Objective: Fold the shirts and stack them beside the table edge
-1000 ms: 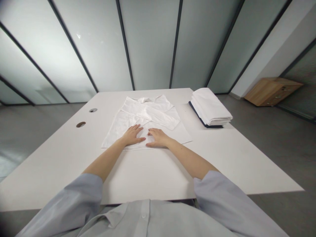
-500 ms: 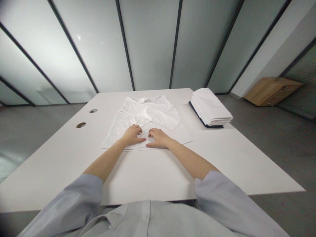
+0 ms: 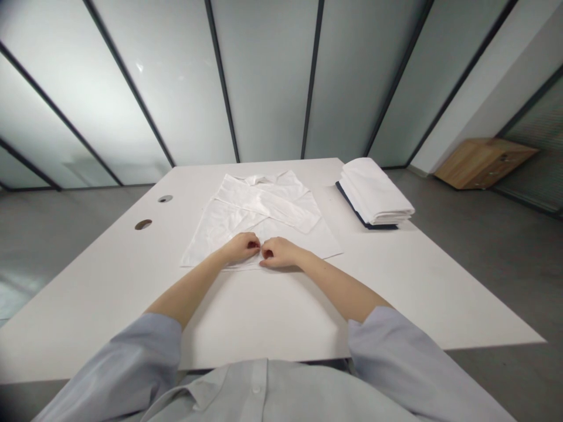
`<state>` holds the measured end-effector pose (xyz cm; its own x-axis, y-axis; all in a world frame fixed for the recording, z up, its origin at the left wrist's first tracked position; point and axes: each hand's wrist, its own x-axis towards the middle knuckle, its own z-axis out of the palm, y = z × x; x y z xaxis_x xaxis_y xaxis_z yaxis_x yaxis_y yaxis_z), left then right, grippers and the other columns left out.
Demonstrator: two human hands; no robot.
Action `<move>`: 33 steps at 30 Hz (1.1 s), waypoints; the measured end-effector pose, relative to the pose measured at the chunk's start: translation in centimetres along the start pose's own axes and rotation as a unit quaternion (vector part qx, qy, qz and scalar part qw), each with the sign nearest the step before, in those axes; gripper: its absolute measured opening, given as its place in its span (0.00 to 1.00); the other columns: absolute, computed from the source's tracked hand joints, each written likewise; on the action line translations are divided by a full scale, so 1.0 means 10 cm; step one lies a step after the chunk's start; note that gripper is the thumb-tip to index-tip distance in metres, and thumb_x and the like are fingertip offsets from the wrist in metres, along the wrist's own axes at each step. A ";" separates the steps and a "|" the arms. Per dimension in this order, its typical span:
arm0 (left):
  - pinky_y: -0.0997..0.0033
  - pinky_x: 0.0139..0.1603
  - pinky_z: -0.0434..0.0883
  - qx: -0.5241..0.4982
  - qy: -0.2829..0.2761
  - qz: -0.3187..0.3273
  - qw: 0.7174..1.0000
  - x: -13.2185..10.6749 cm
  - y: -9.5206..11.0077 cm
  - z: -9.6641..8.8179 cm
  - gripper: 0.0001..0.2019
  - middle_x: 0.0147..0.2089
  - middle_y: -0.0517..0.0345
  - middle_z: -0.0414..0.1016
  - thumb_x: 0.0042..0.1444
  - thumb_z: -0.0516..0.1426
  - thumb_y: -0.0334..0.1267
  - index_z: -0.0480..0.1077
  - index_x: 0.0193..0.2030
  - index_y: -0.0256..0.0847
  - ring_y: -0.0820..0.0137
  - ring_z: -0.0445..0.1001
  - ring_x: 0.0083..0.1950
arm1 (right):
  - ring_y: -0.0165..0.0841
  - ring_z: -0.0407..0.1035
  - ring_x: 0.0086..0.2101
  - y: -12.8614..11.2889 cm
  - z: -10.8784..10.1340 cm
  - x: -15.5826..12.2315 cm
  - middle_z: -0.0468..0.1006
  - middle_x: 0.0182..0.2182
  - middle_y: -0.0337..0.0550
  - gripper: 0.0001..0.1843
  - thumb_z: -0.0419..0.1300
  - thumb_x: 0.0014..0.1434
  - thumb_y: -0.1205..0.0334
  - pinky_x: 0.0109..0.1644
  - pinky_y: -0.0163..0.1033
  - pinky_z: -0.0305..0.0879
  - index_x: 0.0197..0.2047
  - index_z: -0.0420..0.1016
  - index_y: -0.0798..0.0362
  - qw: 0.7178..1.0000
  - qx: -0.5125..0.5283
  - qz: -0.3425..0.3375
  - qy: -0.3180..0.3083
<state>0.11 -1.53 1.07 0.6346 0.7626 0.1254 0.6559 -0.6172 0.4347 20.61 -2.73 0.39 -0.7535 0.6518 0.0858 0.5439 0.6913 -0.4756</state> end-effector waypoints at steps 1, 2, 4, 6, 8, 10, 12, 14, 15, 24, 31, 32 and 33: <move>0.72 0.40 0.68 -0.005 -0.002 -0.002 1.000 0.00 -0.01 0.00 0.07 0.32 0.58 0.76 0.52 0.56 0.34 0.77 0.34 0.39 0.70 0.73 0.35 | 0.32 0.65 0.30 -0.01 -0.01 0.00 0.75 0.29 0.40 0.11 0.65 0.53 0.54 0.36 0.36 0.59 0.30 0.75 0.53 1.000 -0.002 -0.004 -0.005; 0.72 0.40 0.68 -0.010 -0.004 -0.004 1.000 0.01 -0.01 0.01 0.08 0.32 0.58 0.76 0.52 0.56 0.34 0.77 0.34 0.39 0.69 0.73 0.35 | 0.32 0.66 0.31 -0.02 -0.02 -0.01 0.75 0.30 0.40 0.11 0.65 0.52 0.53 0.37 0.36 0.59 0.31 0.75 0.53 1.000 -0.006 -0.007 -0.009; 0.71 0.40 0.68 -0.021 -0.004 -0.004 1.000 0.01 -0.03 0.01 0.08 0.33 0.57 0.77 0.52 0.56 0.35 0.78 0.34 0.39 0.69 0.73 0.36 | 0.34 0.67 0.32 -0.04 -0.05 -0.01 0.76 0.31 0.40 0.12 0.66 0.50 0.53 0.38 0.37 0.60 0.33 0.76 0.52 1.000 -0.020 -0.009 -0.016; 0.71 0.41 0.69 -0.031 -0.002 -0.008 1.000 0.02 -0.05 0.01 0.09 0.33 0.57 0.77 0.53 0.55 0.36 0.78 0.34 0.39 0.69 0.73 0.36 | 0.35 0.67 0.33 -0.08 -0.07 -0.02 0.76 0.32 0.41 0.11 0.65 0.50 0.55 0.39 0.37 0.61 0.34 0.76 0.52 0.999 -0.040 -0.011 -0.021; 0.71 0.41 0.69 -0.036 -0.002 -0.018 0.999 0.02 -0.06 0.01 0.11 0.33 0.57 0.78 0.54 0.54 0.37 0.78 0.34 0.39 0.69 0.74 0.36 | 0.36 0.68 0.34 -0.11 -0.09 -0.02 0.76 0.33 0.42 0.09 0.64 0.50 0.58 0.40 0.38 0.61 0.35 0.77 0.52 0.997 -0.065 -0.017 -0.024; 0.71 0.41 0.69 -0.039 -0.006 -0.028 0.999 0.02 -0.05 -0.01 0.12 0.33 0.56 0.78 0.54 0.53 0.36 0.78 0.34 0.39 0.69 0.74 0.37 | 0.36 0.68 0.34 -0.13 -0.09 -0.01 0.77 0.33 0.44 0.08 0.62 0.50 0.62 0.40 0.38 0.61 0.35 0.77 0.53 0.995 -0.094 -0.024 -0.025; 0.70 0.42 0.69 -0.052 -0.015 -0.027 0.998 0.00 -0.03 -0.04 0.12 0.34 0.56 0.78 0.54 0.52 0.35 0.78 0.35 0.38 0.68 0.74 0.38 | 0.37 0.69 0.34 -0.15 -0.07 0.00 0.77 0.33 0.46 0.07 0.59 0.50 0.65 0.41 0.38 0.61 0.33 0.77 0.54 0.993 -0.118 -0.024 -0.021; 0.70 0.42 0.68 -0.071 -0.030 -0.016 0.997 -0.02 0.00 -0.08 0.12 0.36 0.55 0.78 0.54 0.53 0.37 0.77 0.37 0.38 0.67 0.74 0.38 | 0.37 0.70 0.34 -0.15 -0.06 0.01 0.78 0.33 0.47 0.07 0.58 0.52 0.64 0.40 0.38 0.60 0.33 0.77 0.54 0.991 -0.131 -0.014 -0.014; 0.70 0.41 0.68 -0.076 -0.039 -0.011 0.996 -0.03 0.01 -0.10 0.13 0.37 0.55 0.78 0.54 0.54 0.40 0.76 0.38 0.38 0.67 0.74 0.38 | 0.37 0.70 0.35 -0.14 -0.06 0.01 0.78 0.34 0.47 0.08 0.58 0.53 0.63 0.40 0.38 0.60 0.34 0.78 0.54 0.991 -0.134 -0.007 -0.011; 0.65 0.47 0.67 0.090 -0.107 0.013 0.990 -0.03 0.15 -0.15 0.16 0.42 0.54 0.76 0.48 0.61 0.43 0.73 0.43 0.41 0.62 0.73 0.44 | 0.40 0.72 0.42 -0.19 -0.18 -0.04 0.79 0.42 0.48 0.16 0.59 0.52 0.67 0.42 0.38 0.62 0.46 0.76 0.51 0.977 -0.204 0.046 -0.049; 0.63 0.51 0.68 0.186 -0.137 0.006 0.973 -0.24 0.27 -0.24 0.24 0.51 0.50 0.72 0.50 0.54 0.28 0.68 0.55 0.45 0.60 0.71 0.52 | 0.42 0.73 0.42 -0.10 -0.29 -0.27 0.78 0.43 0.50 0.20 0.56 0.52 0.74 0.42 0.40 0.63 0.48 0.74 0.50 0.952 -0.259 0.158 -0.045; 0.62 0.51 0.68 0.195 -0.136 -0.003 0.971 -0.29 0.25 -0.25 0.26 0.51 0.50 0.71 0.51 0.54 0.27 0.67 0.57 0.47 0.60 0.71 0.53 | 0.42 0.72 0.43 -0.06 -0.29 -0.33 0.78 0.43 0.51 0.20 0.56 0.53 0.74 0.43 0.41 0.63 0.48 0.74 0.51 0.951 -0.260 0.164 -0.033; 0.62 0.52 0.68 0.202 -0.132 -0.013 0.970 -0.35 0.22 -0.27 0.27 0.52 0.50 0.71 0.51 0.54 0.27 0.66 0.59 0.47 0.59 0.70 0.54 | 0.42 0.72 0.44 -0.03 -0.29 -0.40 0.77 0.44 0.52 0.19 0.55 0.53 0.74 0.44 0.41 0.63 0.48 0.74 0.51 0.950 -0.262 0.171 -0.019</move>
<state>-1.77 -5.09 4.00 0.6639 0.7352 -0.1369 0.7455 -0.6652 0.0430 24.54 -4.62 2.71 -0.5076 0.8610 -0.0312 0.8605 0.5084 0.0313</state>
